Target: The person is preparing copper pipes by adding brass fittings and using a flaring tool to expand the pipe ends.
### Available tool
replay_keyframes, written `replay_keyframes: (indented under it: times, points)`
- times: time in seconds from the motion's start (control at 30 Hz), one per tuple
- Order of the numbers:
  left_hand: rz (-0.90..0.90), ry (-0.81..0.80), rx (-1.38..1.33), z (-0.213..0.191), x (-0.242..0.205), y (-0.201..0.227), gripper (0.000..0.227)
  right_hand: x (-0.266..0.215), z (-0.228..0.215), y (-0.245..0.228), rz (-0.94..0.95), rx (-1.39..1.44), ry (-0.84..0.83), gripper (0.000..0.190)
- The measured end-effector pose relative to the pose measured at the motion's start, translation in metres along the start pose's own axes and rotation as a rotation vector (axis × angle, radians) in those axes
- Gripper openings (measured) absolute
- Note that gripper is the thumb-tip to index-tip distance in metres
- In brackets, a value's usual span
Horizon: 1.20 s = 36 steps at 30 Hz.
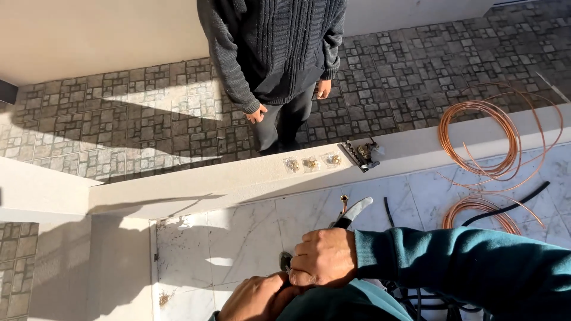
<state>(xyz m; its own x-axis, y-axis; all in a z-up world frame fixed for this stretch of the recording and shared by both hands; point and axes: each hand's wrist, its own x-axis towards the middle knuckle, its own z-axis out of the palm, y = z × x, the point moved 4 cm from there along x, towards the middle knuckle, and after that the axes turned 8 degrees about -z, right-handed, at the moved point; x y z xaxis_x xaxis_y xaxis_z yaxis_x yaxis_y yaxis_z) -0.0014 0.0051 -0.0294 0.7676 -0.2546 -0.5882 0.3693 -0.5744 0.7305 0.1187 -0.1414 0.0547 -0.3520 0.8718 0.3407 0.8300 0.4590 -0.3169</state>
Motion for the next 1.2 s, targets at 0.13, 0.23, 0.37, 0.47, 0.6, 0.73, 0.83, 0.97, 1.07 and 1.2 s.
replay_keyframes:
  times: [0.13, 0.23, 0.37, 0.47, 0.6, 0.73, 0.83, 0.97, 1.07, 1.2]
  points:
    - [0.134, -0.116, -0.144, 0.006, -0.031, 0.034, 0.023, -0.012, -0.001, -0.031, -0.032, 0.097, 0.106, 0.013]
    - [0.073, -0.160, -0.133, 0.007, -0.032, 0.043, 0.024, -0.020, -0.007, -0.036, -0.038, 0.153, 0.198, 0.015]
    - [0.096, -0.167, 0.026, 0.017, -0.024, 0.039, 0.030, -0.031, -0.013, -0.044, -0.010, 0.164, 0.246, 0.015]
    - [0.078, -0.191, 0.136, 0.023, -0.020, 0.039, 0.035, -0.038, -0.013, -0.048, 0.024, 0.183, 0.250, 0.016]
    - [0.116, -0.231, 0.096, 0.014, -0.015, 0.052, 0.038, -0.047, -0.008, -0.051, 0.114, 0.300, 0.273, 0.013]
    - [0.092, -0.262, 0.042, 0.014, -0.015, 0.057, 0.034, -0.050, -0.004, -0.055, 0.196, 0.387, 0.296, 0.018]
    - [0.098, -0.277, -0.003, 0.009, -0.015, 0.065, 0.029, -0.052, -0.006, -0.053, 0.216, 0.414, 0.300, 0.018]
    - [0.050, -0.303, -0.019, 0.007, -0.015, 0.069, 0.030, -0.054, -0.008, -0.057, 0.296, 0.464, 0.290, 0.021]
    - [0.001, -0.345, 0.011, 0.010, -0.016, 0.066, 0.031, -0.056, -0.009, -0.056, 0.376, 0.481, 0.276, 0.025]
    - [0.084, -0.289, -0.022, 0.012, -0.016, 0.067, 0.027, -0.054, -0.018, -0.061, 0.329, 0.399, 0.265, 0.022]
